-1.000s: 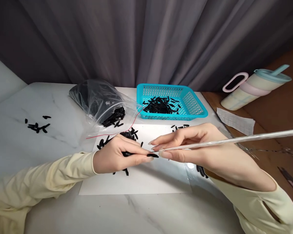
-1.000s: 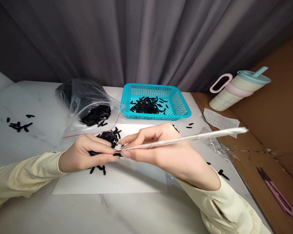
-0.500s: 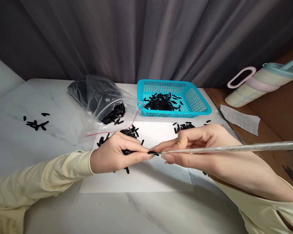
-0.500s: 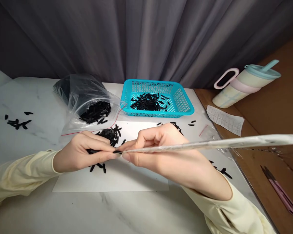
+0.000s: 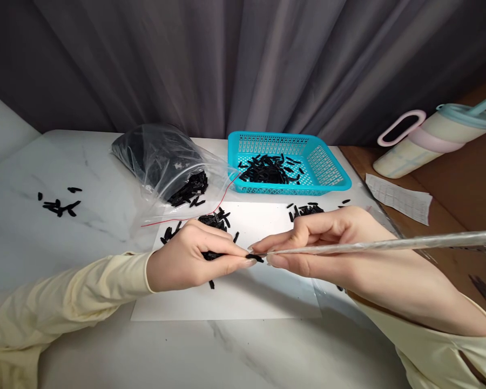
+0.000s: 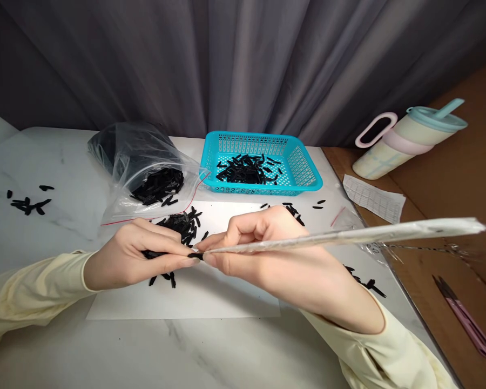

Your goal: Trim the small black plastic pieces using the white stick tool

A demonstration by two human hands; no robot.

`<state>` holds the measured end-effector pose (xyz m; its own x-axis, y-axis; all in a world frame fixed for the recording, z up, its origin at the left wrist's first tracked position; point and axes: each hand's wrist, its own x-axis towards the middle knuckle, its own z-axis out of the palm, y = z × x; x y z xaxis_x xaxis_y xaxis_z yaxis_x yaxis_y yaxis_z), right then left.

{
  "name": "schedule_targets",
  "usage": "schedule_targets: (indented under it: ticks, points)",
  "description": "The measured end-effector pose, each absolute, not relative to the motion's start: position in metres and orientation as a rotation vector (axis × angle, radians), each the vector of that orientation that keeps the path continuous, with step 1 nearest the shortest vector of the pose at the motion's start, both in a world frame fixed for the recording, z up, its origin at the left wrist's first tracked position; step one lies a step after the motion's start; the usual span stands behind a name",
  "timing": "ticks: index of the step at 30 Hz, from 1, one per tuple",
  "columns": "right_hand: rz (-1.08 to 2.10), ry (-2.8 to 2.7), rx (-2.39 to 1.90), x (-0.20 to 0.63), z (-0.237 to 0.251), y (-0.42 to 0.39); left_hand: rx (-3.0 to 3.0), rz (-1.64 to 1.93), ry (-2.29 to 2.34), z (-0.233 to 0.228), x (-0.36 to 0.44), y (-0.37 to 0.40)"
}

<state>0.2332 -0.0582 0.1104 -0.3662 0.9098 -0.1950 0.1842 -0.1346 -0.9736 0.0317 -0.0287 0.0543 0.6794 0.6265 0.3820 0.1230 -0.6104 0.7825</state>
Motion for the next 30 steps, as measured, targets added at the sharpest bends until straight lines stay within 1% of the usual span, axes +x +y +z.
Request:
schedule_targets:
  ticks: [13, 24, 30]
  points:
    - [1.601, -1.502, -1.359, 0.2309, 0.1147, -0.0600, 2.159, 0.822, 0.580, 0.0548, 0.0311, -0.0285]
    - [1.505, -1.551, -1.343, 0.2280, 0.1136, -0.0621, 2.164, 0.840, 0.568, 0.0550, 0.0314, -0.0291]
    - [1.474, -1.706, -1.347, 0.2312, 0.1105, -0.0619, 2.163, 0.841, 0.571, 0.0543, 0.0315, -0.0290]
